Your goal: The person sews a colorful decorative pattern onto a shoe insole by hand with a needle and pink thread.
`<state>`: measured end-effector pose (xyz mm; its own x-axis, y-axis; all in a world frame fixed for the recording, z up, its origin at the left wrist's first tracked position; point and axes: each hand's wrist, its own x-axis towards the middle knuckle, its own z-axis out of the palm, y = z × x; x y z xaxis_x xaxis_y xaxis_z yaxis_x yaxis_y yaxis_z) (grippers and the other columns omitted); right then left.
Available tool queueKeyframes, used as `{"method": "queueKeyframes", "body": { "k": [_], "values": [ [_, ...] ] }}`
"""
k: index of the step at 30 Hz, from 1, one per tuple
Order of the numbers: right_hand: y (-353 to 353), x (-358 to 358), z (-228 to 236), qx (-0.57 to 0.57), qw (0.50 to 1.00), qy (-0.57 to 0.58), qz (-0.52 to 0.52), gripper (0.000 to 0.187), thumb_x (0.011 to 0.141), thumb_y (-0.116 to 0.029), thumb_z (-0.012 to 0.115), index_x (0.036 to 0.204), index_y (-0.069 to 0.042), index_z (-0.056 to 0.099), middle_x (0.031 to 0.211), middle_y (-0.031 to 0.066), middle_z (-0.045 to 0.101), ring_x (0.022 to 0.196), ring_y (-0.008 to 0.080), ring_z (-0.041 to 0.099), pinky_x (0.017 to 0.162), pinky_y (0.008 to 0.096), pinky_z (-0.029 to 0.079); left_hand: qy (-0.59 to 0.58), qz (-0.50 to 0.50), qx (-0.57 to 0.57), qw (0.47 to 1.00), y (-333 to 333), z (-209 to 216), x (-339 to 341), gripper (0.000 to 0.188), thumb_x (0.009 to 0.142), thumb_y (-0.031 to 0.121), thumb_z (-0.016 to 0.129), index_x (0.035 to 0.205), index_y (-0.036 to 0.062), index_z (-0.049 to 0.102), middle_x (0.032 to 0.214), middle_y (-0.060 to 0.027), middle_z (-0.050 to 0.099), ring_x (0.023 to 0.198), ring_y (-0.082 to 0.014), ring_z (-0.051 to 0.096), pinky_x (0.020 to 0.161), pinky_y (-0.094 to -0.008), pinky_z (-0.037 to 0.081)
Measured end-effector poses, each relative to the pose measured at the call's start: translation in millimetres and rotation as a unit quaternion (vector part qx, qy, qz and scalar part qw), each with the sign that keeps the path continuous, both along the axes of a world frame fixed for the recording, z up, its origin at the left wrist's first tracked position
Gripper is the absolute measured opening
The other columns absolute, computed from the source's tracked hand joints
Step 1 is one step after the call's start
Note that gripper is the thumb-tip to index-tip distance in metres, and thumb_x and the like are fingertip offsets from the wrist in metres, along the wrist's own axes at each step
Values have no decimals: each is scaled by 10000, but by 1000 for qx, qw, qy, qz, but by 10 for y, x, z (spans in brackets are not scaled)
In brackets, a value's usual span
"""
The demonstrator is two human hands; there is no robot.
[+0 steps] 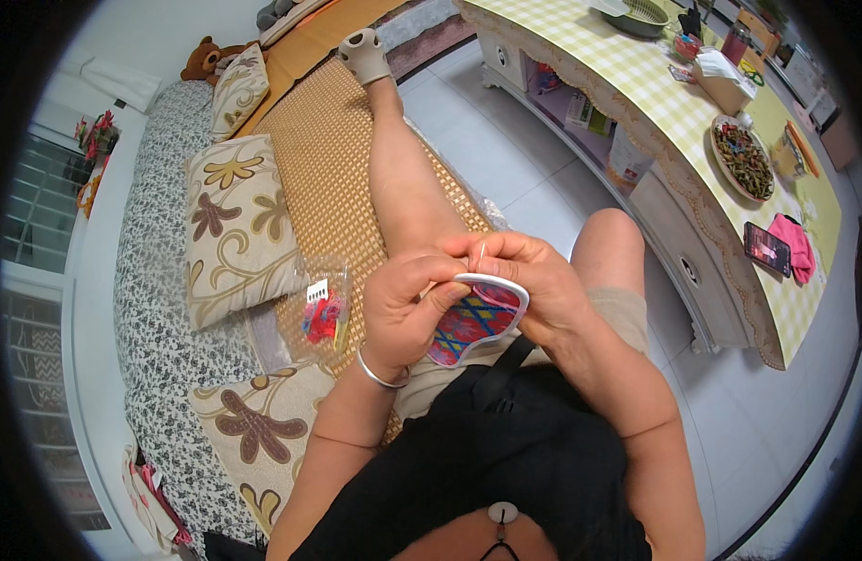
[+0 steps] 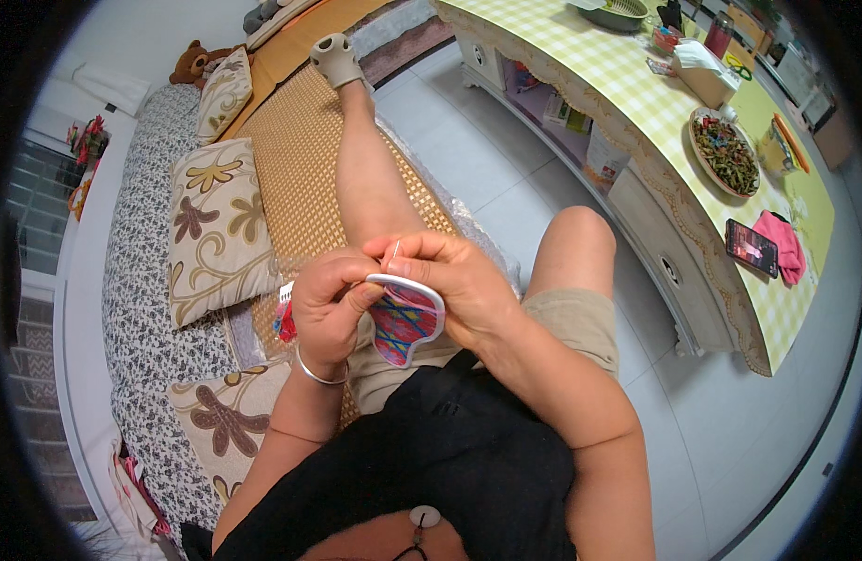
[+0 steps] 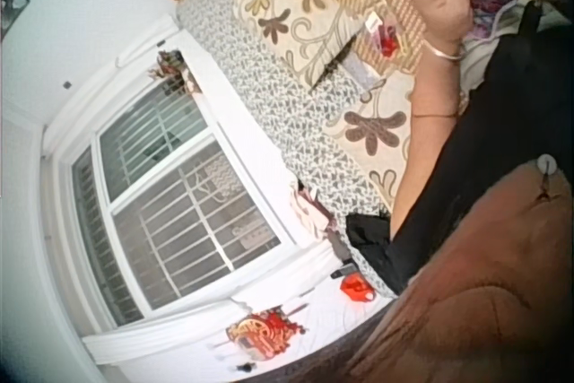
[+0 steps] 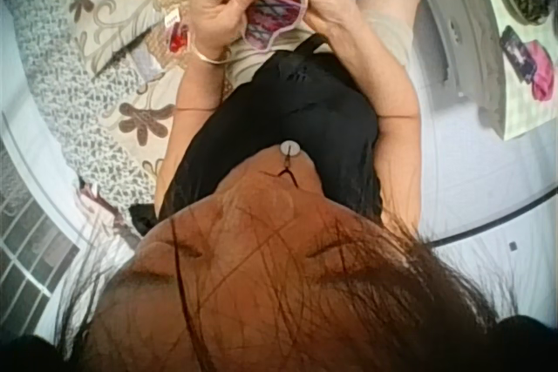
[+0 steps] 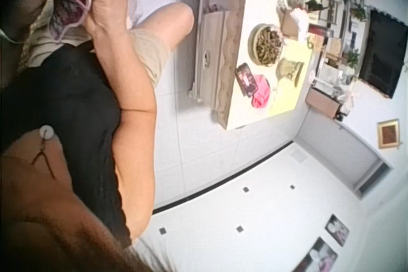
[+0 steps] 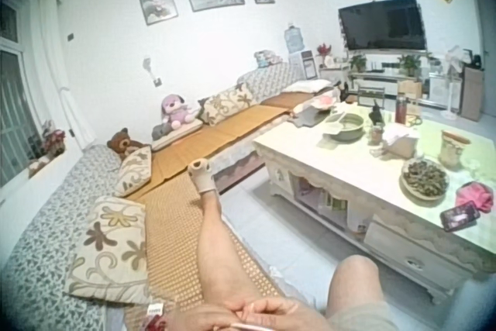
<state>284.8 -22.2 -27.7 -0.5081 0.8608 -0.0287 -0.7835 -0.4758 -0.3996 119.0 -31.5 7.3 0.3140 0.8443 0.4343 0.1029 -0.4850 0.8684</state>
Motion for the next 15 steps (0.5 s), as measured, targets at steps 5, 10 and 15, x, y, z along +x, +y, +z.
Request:
{"method": "queueKeyframes", "body": {
  "k": [5, 10, 15],
  "values": [
    [328, 168, -28, -59, 984, -17, -167, 57, 884, -74, 603, 922, -43, 574, 983, 97, 642, 829, 150, 579, 633, 234, 476, -16, 2, 6, 1000, -35, -46, -9, 57, 859, 42, 616, 859, -15, 607, 800, -97, 596, 673, -190, 554, 617, -291, 448],
    [367, 1235, -436, -13, 963, 37, -266, 103, 858, 0, 570, 908, -72, 516, 690, -20, 406, 578, 58, 380, 433, 164, 316, -338, 31, -143, 930, 165, 21, -503, 66, 896, 58, 568, 906, 31, 508, 756, -60, 514, 581, -155, 482, 508, -263, 422],
    [71, 3283, -1609, -179, 789, 14, -588, 129, 857, 63, 546, 968, 6, 514, 658, -2, 395, 510, 91, 297, 399, 206, 247, -563, -104, -92, 815, 389, -53, -1662, 180, 959, 202, 486, 875, 43, 480, 715, -37, 469, 527, -122, 444, 447, -246, 379]
  ]
}}
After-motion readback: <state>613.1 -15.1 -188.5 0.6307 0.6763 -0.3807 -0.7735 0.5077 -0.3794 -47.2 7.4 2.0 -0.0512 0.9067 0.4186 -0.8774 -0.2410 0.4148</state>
